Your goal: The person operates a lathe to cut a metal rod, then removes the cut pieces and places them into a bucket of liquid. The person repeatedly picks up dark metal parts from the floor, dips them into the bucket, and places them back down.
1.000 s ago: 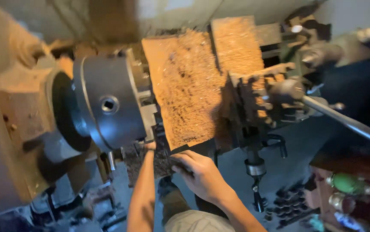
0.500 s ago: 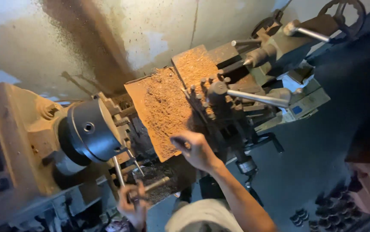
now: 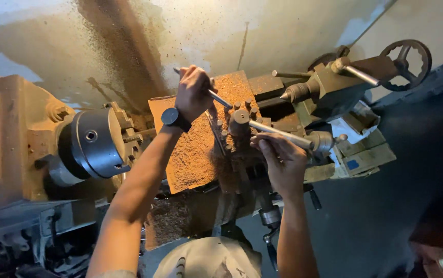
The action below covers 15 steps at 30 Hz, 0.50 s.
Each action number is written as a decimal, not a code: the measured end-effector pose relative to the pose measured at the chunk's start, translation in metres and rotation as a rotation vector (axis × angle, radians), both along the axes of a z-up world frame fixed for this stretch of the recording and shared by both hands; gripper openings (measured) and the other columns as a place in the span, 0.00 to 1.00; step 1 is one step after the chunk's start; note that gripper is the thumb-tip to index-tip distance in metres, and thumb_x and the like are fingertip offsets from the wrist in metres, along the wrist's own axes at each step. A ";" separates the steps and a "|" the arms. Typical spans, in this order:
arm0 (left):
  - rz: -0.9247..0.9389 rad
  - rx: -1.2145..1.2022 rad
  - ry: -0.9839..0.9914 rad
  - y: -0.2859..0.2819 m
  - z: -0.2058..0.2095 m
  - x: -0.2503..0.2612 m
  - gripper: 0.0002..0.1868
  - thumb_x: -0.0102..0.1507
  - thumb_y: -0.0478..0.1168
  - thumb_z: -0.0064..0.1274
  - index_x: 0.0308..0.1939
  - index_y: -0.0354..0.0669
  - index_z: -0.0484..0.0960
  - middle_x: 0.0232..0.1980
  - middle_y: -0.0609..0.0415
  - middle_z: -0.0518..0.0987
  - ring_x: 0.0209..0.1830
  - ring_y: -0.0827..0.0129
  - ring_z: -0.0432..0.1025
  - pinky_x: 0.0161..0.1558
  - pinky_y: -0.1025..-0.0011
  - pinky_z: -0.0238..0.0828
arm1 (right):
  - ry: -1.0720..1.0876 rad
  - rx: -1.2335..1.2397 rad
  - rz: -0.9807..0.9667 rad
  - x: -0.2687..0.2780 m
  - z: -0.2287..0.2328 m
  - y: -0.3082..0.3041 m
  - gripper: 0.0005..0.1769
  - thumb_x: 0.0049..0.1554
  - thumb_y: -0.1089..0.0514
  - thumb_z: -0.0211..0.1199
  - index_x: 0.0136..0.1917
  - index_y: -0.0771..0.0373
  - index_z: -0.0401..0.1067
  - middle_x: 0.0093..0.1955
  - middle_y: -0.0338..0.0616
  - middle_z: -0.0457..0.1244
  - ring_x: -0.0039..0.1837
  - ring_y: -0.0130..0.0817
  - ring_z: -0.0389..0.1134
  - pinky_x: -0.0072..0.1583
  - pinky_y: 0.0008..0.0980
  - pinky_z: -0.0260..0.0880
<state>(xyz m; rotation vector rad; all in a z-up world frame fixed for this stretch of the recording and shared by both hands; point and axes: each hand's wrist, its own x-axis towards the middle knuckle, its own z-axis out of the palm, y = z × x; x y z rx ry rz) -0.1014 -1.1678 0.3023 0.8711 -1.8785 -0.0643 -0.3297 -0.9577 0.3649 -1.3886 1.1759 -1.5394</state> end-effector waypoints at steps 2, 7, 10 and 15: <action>-0.069 -0.009 -0.047 -0.008 -0.006 -0.004 0.15 0.61 0.32 0.63 0.33 0.43 0.68 0.32 0.52 0.69 0.38 0.56 0.67 0.49 0.60 0.62 | 0.034 -0.016 -0.013 -0.005 -0.002 -0.005 0.07 0.65 0.67 0.60 0.55 0.70 0.76 0.51 0.45 0.72 0.55 0.31 0.76 0.59 0.31 0.79; -0.189 -0.133 -0.255 0.003 0.027 -0.009 0.14 0.63 0.35 0.62 0.36 0.43 0.68 0.35 0.50 0.69 0.40 0.55 0.67 0.53 0.58 0.64 | 0.377 -0.148 -0.090 0.023 0.012 -0.049 0.10 0.63 0.66 0.64 0.58 0.69 0.76 0.54 0.50 0.72 0.58 0.41 0.75 0.61 0.40 0.77; -0.009 -0.061 -0.545 0.012 0.046 -0.012 0.29 0.52 0.53 0.63 0.42 0.31 0.73 0.34 0.46 0.73 0.34 0.56 0.68 0.39 0.58 0.62 | 0.934 -0.301 -0.128 0.042 -0.007 -0.100 0.28 0.52 0.60 0.67 0.63 0.76 0.71 0.55 0.62 0.67 0.60 0.62 0.67 0.62 0.55 0.68; 0.134 0.460 -0.887 0.008 0.048 0.006 0.35 0.67 0.69 0.49 0.34 0.35 0.76 0.31 0.44 0.74 0.34 0.54 0.70 0.42 0.58 0.63 | 1.572 -0.058 -0.231 0.043 -0.017 -0.150 0.07 0.62 0.62 0.61 0.43 0.60 0.77 0.53 0.56 0.67 0.61 0.50 0.66 0.59 0.50 0.70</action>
